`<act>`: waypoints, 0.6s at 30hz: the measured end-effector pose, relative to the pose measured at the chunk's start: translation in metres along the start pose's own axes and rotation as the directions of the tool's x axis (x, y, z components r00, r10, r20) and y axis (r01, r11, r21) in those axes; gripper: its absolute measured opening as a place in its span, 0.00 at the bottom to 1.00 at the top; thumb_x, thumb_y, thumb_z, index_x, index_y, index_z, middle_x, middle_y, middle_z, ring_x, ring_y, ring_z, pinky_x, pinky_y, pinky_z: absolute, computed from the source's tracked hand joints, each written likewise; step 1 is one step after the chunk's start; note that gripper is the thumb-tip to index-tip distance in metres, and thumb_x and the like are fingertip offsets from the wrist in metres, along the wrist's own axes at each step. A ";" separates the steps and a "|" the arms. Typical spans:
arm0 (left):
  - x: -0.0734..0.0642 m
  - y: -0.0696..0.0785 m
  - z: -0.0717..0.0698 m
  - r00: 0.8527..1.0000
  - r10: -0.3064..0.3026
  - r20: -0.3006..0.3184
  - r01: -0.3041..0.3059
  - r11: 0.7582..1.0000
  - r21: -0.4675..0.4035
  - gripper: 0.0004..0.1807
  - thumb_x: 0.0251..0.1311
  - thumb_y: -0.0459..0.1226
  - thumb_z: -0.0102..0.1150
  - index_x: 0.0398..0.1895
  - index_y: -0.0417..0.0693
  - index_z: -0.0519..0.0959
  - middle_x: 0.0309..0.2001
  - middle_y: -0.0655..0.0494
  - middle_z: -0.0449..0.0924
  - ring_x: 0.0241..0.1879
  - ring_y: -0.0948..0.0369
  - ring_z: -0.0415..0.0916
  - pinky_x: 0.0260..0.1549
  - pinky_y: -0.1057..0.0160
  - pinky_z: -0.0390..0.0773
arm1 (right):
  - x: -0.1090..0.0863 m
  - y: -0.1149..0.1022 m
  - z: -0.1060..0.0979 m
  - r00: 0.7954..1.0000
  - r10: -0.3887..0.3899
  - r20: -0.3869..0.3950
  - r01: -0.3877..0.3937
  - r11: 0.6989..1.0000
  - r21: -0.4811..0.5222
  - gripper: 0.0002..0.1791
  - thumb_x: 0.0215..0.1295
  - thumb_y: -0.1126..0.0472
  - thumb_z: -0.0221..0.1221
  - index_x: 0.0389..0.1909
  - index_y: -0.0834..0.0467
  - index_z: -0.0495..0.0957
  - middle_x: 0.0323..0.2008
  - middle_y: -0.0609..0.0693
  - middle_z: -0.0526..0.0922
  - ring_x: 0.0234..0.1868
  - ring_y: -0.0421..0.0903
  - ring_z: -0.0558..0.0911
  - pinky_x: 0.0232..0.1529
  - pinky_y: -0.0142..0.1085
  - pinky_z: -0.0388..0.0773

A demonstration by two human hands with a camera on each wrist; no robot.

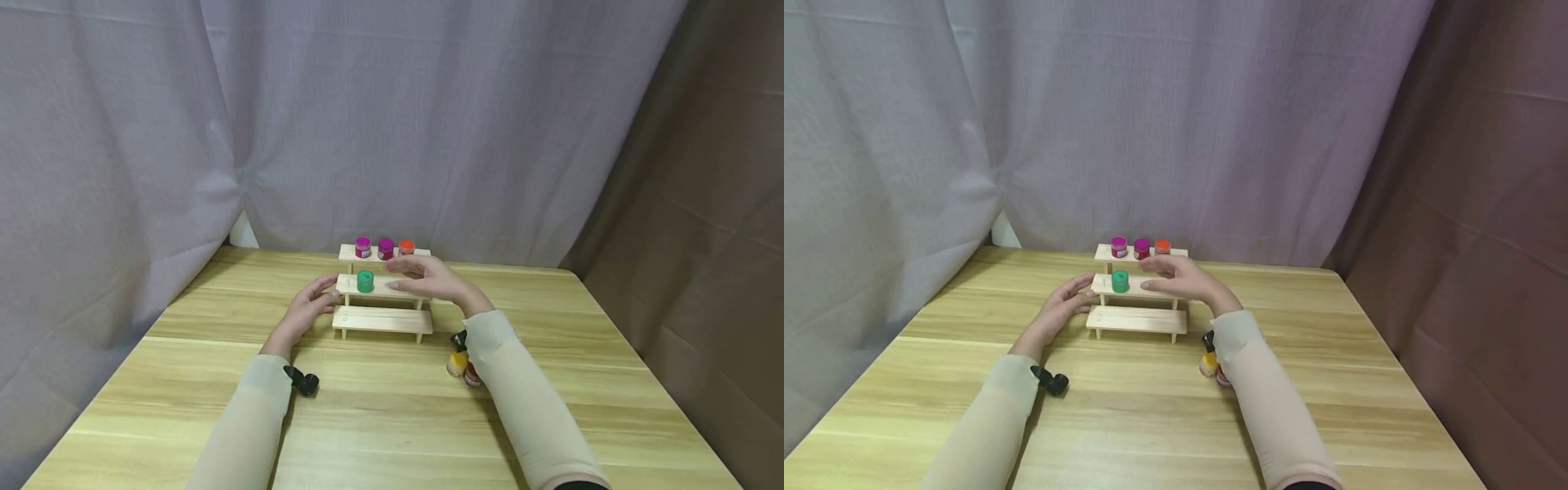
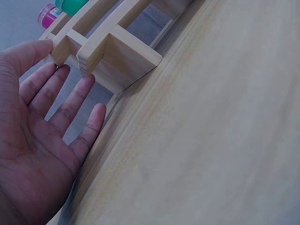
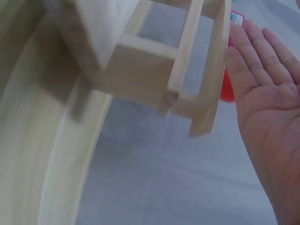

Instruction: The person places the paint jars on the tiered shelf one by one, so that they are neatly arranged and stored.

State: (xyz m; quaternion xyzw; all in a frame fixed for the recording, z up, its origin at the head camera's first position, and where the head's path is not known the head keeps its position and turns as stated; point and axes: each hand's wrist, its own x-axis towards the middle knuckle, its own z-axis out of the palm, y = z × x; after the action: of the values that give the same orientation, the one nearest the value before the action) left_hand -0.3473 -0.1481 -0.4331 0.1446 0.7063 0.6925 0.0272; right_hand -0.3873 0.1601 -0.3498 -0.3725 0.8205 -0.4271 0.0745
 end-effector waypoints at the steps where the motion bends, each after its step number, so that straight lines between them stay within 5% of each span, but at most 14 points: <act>1: 0.000 0.000 0.000 1.000 -0.003 0.002 0.003 1.000 0.002 0.29 0.73 0.37 0.56 0.75 0.43 0.64 0.75 0.42 0.61 0.65 0.41 0.70 0.63 0.40 0.72 | -0.003 0.001 -0.001 1.000 0.004 0.001 -0.004 1.000 0.001 0.30 0.67 0.53 0.66 0.67 0.59 0.73 0.65 0.55 0.76 0.67 0.50 0.74 0.70 0.47 0.67; 18: -0.003 0.002 -0.002 1.000 -0.005 0.005 0.005 1.000 -0.017 0.30 0.73 0.35 0.56 0.75 0.41 0.63 0.75 0.41 0.60 0.65 0.39 0.68 0.64 0.39 0.71 | -0.072 0.024 -0.023 0.995 0.094 -0.040 -0.093 0.996 0.006 0.29 0.69 0.51 0.64 0.68 0.56 0.73 0.64 0.50 0.77 0.67 0.51 0.73 0.70 0.54 0.65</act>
State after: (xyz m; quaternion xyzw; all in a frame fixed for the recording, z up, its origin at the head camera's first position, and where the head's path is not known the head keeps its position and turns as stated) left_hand -0.3446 -0.1511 -0.4317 0.1441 0.7007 0.6981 0.0318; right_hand -0.3597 0.2322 -0.3677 -0.3249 0.8375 -0.4322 0.0789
